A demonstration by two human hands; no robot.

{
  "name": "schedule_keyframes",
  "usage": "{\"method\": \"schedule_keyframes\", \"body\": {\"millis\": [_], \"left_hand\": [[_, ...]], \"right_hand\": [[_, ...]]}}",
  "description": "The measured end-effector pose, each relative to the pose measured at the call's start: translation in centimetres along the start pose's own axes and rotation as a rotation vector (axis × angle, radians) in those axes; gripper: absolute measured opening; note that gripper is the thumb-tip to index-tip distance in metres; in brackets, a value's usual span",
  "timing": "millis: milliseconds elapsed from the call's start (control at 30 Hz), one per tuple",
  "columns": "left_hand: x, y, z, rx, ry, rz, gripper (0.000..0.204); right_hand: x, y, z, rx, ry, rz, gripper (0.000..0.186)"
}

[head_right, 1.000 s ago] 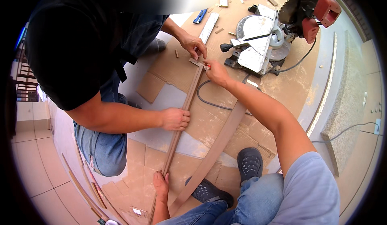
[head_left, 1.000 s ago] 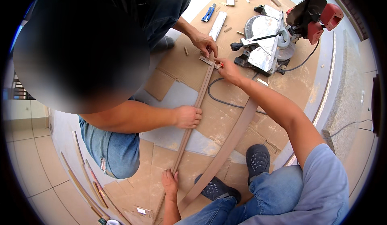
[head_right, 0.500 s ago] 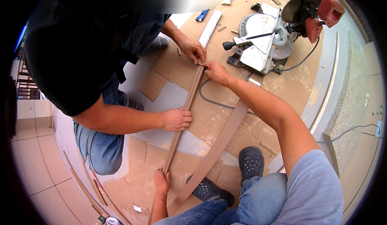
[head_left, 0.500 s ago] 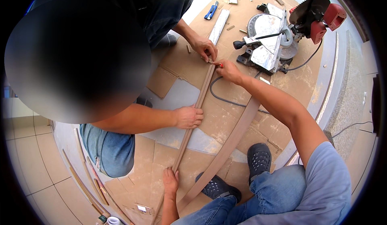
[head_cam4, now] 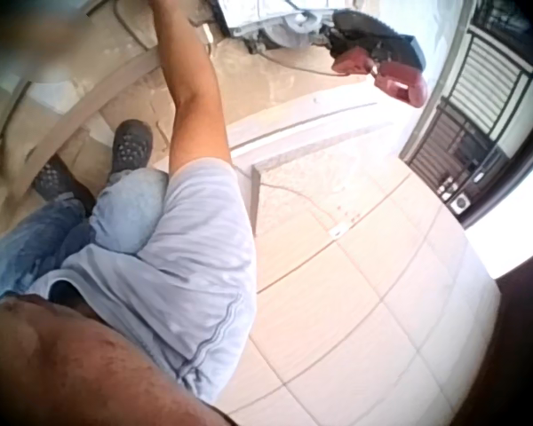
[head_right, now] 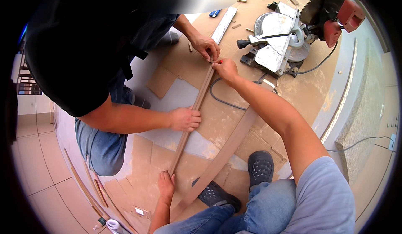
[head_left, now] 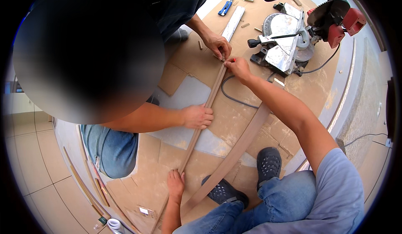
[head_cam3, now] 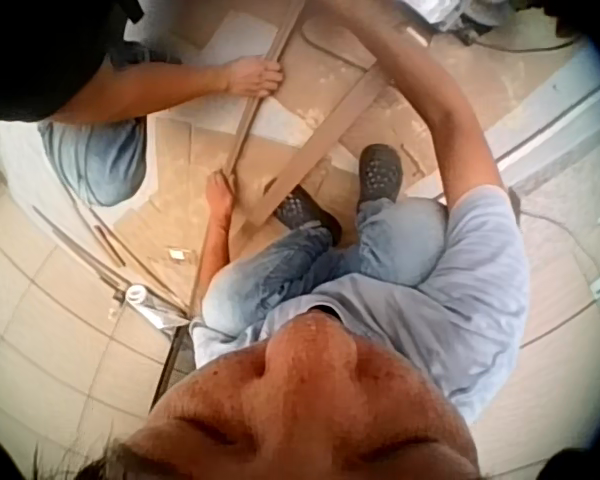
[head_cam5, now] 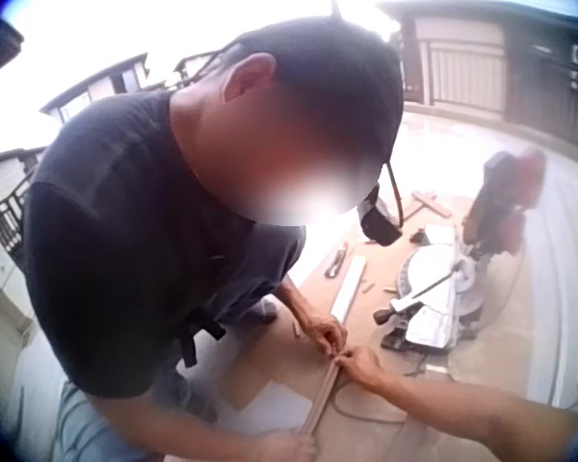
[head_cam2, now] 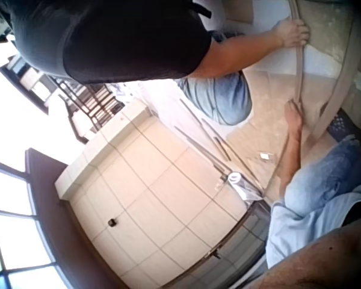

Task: The person positions wood planks on a miter saw, marks them with a pencil, and cuts them using the saw. They then use a utility knife to trim edges of the wood pieces.

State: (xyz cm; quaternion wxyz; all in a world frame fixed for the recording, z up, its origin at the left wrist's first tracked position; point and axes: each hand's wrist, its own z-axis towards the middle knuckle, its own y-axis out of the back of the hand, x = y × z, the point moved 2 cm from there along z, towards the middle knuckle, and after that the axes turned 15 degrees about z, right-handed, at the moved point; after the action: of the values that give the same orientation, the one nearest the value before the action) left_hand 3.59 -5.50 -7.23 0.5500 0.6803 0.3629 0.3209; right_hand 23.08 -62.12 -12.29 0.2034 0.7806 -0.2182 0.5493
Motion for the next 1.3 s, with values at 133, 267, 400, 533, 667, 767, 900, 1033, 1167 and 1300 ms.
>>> {"method": "schedule_keyframes", "body": {"millis": [133, 267, 400, 533, 667, 767, 900, 1033, 1167, 1300], "left_hand": [[0.9, -0.3, -0.2, 0.012, -0.003, 0.001, 0.032], [0.8, 0.2, 1.0, -0.024, -0.046, -0.024, 0.031], [0.9, 0.3, 0.3, -0.005, -0.034, -0.025, 0.032], [0.4, 0.0, 0.8, -0.005, -0.041, -0.026, 0.033], [0.6, -0.6, 0.3, 0.001, -0.047, -0.030, 0.033], [0.8, 0.0, -0.8, 0.010, -0.024, -0.017, 0.032], [0.4, 0.5, 1.4, -0.008, -0.032, -0.060, 0.030], [0.4, 0.8, 3.1, -0.052, -0.055, -0.130, 0.027], [-0.6, 1.6, 4.4, -0.065, -0.056, -0.150, 0.025], [-1.7, 1.4, 5.3, -0.055, -0.060, -0.135, 0.025]], "right_hand": [[-0.4, -0.1, 0.2, -0.007, 0.029, 0.003, 0.026], [-1.7, 0.3, 0.8, -0.037, 0.137, 0.091, 0.029], [-1.1, -0.8, -1.6, -0.034, 0.146, 0.076, 0.045], [-0.9, -0.1, -1.6, -0.110, 0.192, 0.062, 0.044], [0.1, 0.2, -1.7, -0.064, 0.176, -0.050, 0.046], [0.6, -0.2, -2.3, -0.003, 0.183, -0.131, 0.048], [1.0, 1.3, -0.8, 0.076, 0.196, -0.190, 0.047], [1.0, 2.1, 0.8, 0.026, 0.180, -0.211, 0.049], [1.2, 4.2, -0.6, -0.119, 0.244, -0.245, 0.044], [2.1, 5.0, -5.9, -0.053, 0.170, -0.040, 0.034]]}}
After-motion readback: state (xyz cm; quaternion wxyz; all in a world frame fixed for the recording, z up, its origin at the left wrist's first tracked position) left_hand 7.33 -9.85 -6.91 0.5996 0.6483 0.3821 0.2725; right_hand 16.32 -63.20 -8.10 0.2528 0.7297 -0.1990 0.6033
